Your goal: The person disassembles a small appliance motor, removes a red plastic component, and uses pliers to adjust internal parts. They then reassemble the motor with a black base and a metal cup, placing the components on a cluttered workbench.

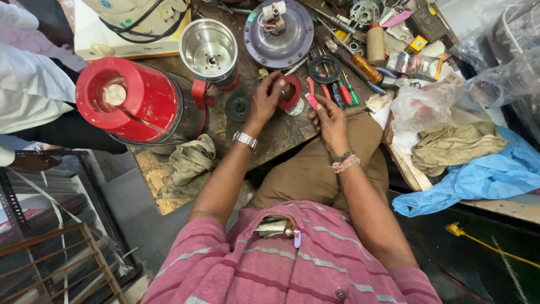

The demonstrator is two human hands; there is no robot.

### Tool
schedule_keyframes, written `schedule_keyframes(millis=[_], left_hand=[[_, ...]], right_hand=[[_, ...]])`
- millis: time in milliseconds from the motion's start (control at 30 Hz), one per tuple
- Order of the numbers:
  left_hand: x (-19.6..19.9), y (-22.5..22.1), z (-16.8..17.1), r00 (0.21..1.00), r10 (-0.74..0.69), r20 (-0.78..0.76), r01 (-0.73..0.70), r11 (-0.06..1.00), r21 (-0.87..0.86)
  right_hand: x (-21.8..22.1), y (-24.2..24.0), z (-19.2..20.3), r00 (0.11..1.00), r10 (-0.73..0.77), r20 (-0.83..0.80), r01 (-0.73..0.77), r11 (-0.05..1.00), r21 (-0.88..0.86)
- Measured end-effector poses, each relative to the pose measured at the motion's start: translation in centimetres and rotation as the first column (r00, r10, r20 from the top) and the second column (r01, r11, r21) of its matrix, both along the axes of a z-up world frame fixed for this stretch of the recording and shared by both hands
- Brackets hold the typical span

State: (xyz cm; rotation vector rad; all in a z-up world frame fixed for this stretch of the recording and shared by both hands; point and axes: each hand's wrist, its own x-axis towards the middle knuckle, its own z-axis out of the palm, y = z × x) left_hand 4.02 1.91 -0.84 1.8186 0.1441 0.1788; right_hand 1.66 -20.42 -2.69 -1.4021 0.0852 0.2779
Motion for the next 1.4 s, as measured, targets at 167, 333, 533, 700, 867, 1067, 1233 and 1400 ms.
schedule_keyframes(millis=[167,333,533,700,867,1067,1233,1400], left_hand=[[-0.6,0.1,1.1,1.000,-0.019,0.003,0.019,0.999,-0.031],[-0.6,-1.0,2.4,0.982,-0.050,0.185,0.019,0.986,0.167],[0.0,-1.5,3.6,0.939,-0.096,0.330,0.001,0.961,0.276],[0.1,-1.7,3.8,0.929,-0.096,0.357,-0.023,0.949,0.314],[0.8,-2.4,3.9,0.929,-0.083,0.361,-0.063,0.925,0.374],[1.2,-2.6,3.9,0.917,-0.081,0.391,-0.075,0.927,0.368],[1.4,-2.9,3.8,0.904,-0.105,0.414,-0.085,0.905,0.416],[1.8,-3.5,3.5,0.879,-0.148,0.452,-0.064,0.905,0.421]], right_hand=[[0.2,0.6,0.6,1.000,-0.003,0.020,0.004,0.999,-0.042],[0.0,1.6,2.3,0.956,0.081,0.281,0.057,0.890,-0.452],[0.3,2.4,4.2,0.772,0.231,0.593,0.260,0.736,-0.626],[0.5,2.5,4.5,0.808,0.217,0.547,0.217,0.755,-0.619],[0.6,2.3,4.2,0.821,0.192,0.538,0.225,0.758,-0.612],[0.7,2.5,3.9,0.836,0.175,0.520,0.228,0.751,-0.619],[0.9,2.0,3.9,0.937,0.146,0.318,0.102,0.754,-0.649],[1.3,1.5,2.5,0.890,0.191,0.413,0.151,0.733,-0.663]])
